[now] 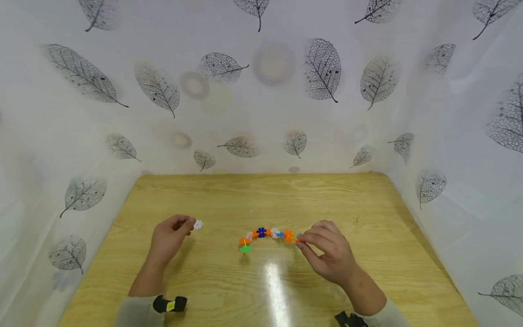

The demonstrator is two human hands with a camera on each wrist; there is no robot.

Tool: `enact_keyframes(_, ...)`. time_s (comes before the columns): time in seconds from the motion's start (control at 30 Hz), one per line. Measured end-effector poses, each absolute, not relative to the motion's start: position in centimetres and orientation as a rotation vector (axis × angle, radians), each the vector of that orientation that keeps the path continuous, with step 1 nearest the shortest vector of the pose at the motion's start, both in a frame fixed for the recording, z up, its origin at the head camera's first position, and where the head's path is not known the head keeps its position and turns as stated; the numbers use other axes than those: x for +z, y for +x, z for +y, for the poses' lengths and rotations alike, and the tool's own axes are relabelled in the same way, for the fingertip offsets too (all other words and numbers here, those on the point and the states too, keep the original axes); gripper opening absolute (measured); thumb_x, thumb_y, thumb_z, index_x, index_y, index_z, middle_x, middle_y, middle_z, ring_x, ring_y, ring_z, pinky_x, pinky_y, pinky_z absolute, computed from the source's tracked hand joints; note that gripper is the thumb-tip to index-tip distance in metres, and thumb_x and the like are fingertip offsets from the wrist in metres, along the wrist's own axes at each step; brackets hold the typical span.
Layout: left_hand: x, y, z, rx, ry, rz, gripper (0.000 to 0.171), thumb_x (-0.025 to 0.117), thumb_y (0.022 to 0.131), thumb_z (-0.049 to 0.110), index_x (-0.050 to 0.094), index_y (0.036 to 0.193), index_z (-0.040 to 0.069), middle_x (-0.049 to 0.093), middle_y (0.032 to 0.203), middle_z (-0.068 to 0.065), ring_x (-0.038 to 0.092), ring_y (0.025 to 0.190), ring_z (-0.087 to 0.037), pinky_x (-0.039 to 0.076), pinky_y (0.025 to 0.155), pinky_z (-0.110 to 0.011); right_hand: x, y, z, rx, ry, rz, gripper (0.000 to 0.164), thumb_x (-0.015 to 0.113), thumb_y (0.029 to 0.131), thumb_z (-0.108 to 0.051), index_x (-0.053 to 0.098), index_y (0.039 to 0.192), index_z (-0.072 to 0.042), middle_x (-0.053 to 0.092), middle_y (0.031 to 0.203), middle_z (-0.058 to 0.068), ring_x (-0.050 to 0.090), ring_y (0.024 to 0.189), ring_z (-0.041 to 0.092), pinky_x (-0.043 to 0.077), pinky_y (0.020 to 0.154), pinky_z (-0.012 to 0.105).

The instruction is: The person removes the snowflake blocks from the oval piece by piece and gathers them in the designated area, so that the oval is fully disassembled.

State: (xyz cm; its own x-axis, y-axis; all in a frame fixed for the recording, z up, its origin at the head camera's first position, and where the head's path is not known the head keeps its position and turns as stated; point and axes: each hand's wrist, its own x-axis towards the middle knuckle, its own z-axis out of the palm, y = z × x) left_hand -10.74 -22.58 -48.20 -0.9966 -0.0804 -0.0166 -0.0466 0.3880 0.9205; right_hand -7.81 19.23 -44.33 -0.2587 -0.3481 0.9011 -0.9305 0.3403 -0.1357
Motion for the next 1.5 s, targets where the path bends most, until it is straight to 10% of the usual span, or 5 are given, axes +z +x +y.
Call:
enact_keyframes(0.8,-46.2,-10.2,-15.2,-1.716,-0.587,-2.527,0.005,0.072,0.101,0.021,0.074,0.103,0.018,0.072,0.094,-0.003,0.063,0.077,-0.017,0.053,0.067,-0.030,-44.3,-7.9,18.4,0.927,1.128,-1.784,0.016,0.070,0.100,-0.013,0.076,0.093,0.001,0.073,0.086,0.008,0.061,0.076,0.023,0.048,0.075,0.033)
enact_keyframes(1.5,-43.8,-9.9,-7.7,-1.648,-1.116,-2.193,0.017,0.077,0.090,-0.002,0.075,0.101,0.011,0.073,0.091,-0.008,0.063,0.077,-0.013,0.050,0.060,-0.037,-44.0,-7.9,17.8,0.908,1.136,-1.808,0.015,0.072,0.099,-0.016,0.077,0.096,-0.002,0.074,0.088,0.005,0.062,0.078,0.022,0.048,0.076,0.035)
